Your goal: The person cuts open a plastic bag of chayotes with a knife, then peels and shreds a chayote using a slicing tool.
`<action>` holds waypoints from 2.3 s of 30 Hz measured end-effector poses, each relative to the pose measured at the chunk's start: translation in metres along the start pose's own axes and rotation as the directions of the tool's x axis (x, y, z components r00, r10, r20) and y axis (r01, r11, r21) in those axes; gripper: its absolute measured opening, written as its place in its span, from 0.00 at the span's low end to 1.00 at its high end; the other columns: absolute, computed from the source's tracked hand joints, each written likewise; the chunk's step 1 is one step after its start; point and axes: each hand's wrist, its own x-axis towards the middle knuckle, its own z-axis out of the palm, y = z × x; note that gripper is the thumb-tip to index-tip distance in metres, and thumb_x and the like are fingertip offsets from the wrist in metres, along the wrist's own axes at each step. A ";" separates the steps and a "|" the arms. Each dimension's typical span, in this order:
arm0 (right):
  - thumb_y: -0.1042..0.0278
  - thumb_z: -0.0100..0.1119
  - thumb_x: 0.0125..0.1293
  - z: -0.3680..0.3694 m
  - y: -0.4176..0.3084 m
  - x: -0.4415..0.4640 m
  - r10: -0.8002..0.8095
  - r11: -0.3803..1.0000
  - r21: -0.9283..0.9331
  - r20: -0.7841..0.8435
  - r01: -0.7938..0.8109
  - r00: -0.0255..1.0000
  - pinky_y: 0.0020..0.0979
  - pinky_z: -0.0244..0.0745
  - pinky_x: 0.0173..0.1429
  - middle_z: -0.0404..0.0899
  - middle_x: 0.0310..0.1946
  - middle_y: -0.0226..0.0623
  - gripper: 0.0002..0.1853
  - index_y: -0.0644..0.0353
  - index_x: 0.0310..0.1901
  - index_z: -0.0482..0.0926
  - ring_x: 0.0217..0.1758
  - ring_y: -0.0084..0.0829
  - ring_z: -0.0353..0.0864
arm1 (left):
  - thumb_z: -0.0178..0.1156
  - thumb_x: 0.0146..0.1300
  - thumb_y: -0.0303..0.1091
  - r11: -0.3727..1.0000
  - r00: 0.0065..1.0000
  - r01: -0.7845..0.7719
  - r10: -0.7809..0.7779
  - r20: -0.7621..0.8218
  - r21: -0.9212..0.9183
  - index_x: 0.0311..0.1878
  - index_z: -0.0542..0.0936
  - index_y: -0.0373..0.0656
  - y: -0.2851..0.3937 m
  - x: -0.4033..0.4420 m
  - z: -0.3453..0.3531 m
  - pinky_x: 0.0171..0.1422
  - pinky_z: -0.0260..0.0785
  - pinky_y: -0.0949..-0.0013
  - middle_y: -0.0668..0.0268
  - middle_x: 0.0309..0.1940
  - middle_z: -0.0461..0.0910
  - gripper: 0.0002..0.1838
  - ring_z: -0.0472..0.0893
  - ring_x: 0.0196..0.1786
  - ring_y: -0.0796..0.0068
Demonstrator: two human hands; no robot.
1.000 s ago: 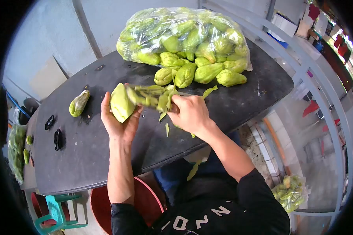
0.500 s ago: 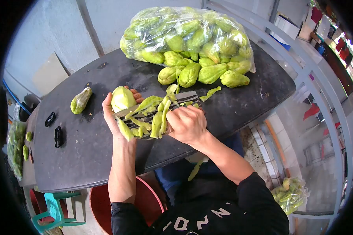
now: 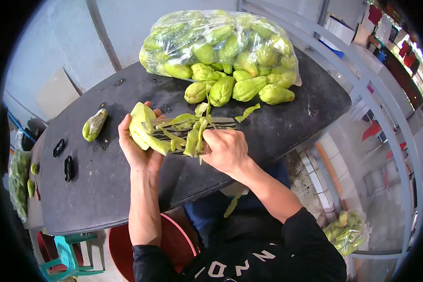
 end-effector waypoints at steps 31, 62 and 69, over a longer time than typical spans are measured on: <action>0.71 0.62 0.66 -0.018 0.019 0.036 0.430 0.766 0.472 0.131 -0.438 0.893 0.29 0.59 0.24 0.68 0.14 0.28 0.11 0.67 0.28 0.77 0.19 0.16 0.63 | 0.51 0.71 0.51 0.988 0.986 0.070 -0.047 0.158 -0.140 0.61 0.73 0.36 0.000 0.001 0.001 0.53 0.70 0.64 0.53 0.46 0.78 0.28 0.76 0.46 0.62; 0.62 0.62 0.71 0.012 0.015 0.070 0.243 0.766 0.566 0.186 -0.306 0.952 0.30 0.60 0.23 0.63 0.12 0.31 0.21 0.64 0.22 0.69 0.18 0.20 0.60 | 0.52 0.71 0.49 0.983 0.966 -0.112 0.141 -0.215 0.144 0.46 0.73 0.36 0.004 0.109 0.026 0.54 0.76 0.52 0.54 0.39 0.78 0.21 0.80 0.45 0.56; 0.67 0.61 0.70 0.015 0.020 0.070 0.283 0.738 0.578 0.205 -0.349 0.937 0.31 0.57 0.22 0.61 0.12 0.33 0.19 0.64 0.22 0.68 0.16 0.22 0.57 | 0.50 0.71 0.47 0.996 0.983 -0.075 0.082 -0.164 0.051 0.47 0.74 0.40 -0.017 0.119 0.038 0.51 0.75 0.52 0.57 0.39 0.79 0.18 0.81 0.42 0.57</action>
